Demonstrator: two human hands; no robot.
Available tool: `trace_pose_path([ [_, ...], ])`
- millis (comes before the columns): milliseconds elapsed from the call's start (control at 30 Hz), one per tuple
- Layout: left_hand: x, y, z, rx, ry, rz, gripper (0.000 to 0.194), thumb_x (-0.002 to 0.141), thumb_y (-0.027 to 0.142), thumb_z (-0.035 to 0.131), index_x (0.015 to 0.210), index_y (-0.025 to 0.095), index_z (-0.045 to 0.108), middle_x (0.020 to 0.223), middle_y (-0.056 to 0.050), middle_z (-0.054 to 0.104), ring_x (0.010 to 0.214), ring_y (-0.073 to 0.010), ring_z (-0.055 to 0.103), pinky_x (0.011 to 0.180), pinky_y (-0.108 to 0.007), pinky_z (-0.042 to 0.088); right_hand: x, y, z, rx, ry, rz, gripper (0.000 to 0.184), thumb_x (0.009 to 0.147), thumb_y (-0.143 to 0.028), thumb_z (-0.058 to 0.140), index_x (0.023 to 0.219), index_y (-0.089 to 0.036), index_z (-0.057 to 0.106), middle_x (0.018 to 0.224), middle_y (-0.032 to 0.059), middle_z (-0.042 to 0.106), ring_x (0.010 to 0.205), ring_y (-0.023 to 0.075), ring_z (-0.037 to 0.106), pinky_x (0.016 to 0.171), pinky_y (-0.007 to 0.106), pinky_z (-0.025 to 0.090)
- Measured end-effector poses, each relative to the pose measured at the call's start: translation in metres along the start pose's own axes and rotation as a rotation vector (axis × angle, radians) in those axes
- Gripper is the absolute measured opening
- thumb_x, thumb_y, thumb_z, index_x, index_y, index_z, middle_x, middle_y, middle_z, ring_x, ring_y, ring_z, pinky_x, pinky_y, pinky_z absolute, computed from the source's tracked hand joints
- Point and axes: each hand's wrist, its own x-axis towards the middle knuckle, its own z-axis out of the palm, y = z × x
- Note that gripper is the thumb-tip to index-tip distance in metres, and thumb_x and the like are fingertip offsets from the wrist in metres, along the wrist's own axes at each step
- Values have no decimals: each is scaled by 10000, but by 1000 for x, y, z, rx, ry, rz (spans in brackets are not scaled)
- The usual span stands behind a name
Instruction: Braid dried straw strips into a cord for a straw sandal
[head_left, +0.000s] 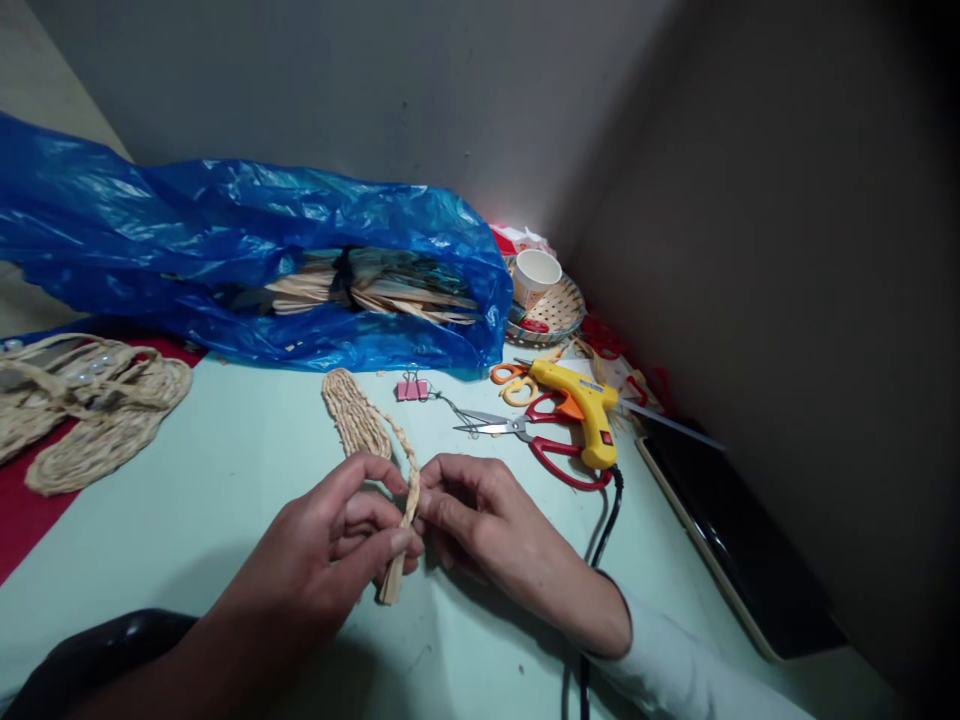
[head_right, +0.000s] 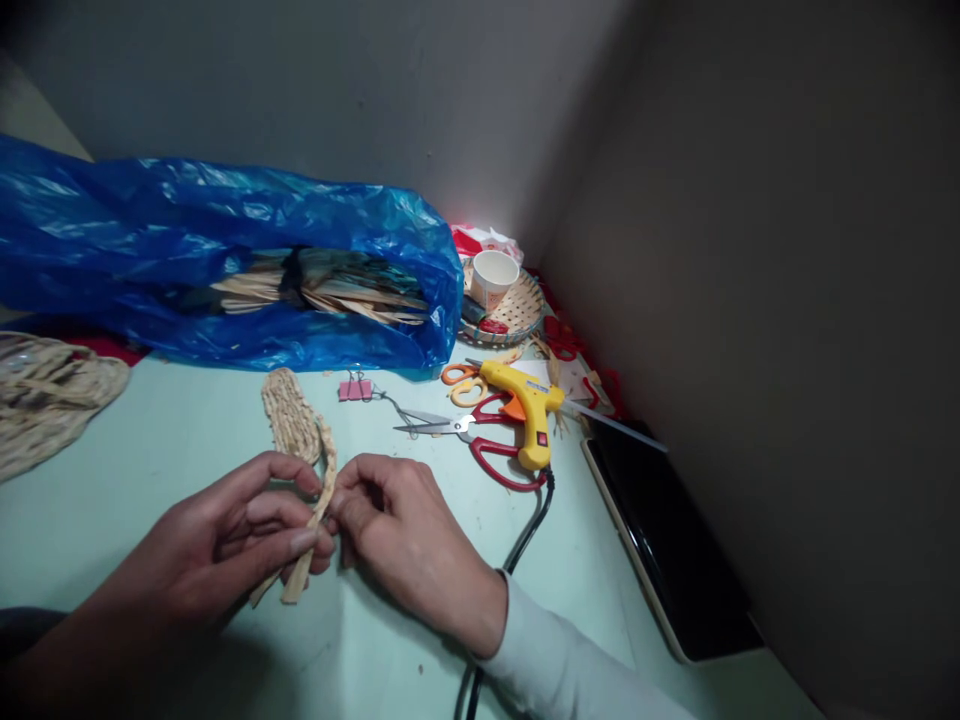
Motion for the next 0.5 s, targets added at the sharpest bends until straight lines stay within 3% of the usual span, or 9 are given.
trace_pose_path([
  [133, 6, -2, -2, -18, 4, -46, 258, 717, 330, 740, 870, 243, 552, 603, 48, 694, 543, -161, 629, 564, -288, 473, -1, 2, -2, 98, -35, 29, 302, 1019, -385, 492, 826, -185, 608, 550, -61, 522, 410, 70, 369, 441, 209, 281],
  [300, 11, -2, -2, 63, -33, -6, 143, 730, 309, 695, 698, 215, 592, 602, 25, 663, 607, -170, 646, 620, -292, 484, -3, 4, 0, 84, 18, -10, 377, 863, -510, 733, 773, -169, 600, 626, -44, 507, 558, 90, 381, 514, 217, 277],
  [400, 11, -8, -1, 55, -94, 6, 184, 797, 374, 637, 716, 216, 587, 643, 4, 676, 635, -187, 666, 604, -285, 499, -2, 8, -1, 53, 21, -4, 421, 856, -560, 717, 751, -175, 583, 622, -40, 477, 575, 106, 385, 522, 230, 265],
  [500, 12, -16, -2, 55, -164, 4, 249, 857, 461, 567, 768, 229, 552, 687, -20, 690, 545, -168, 624, 484, -254, 461, 0, 13, -2, 87, -33, 59, 464, 838, -621, 704, 751, -198, 531, 559, -69, 419, 497, 94, 320, 488, 238, 218],
])
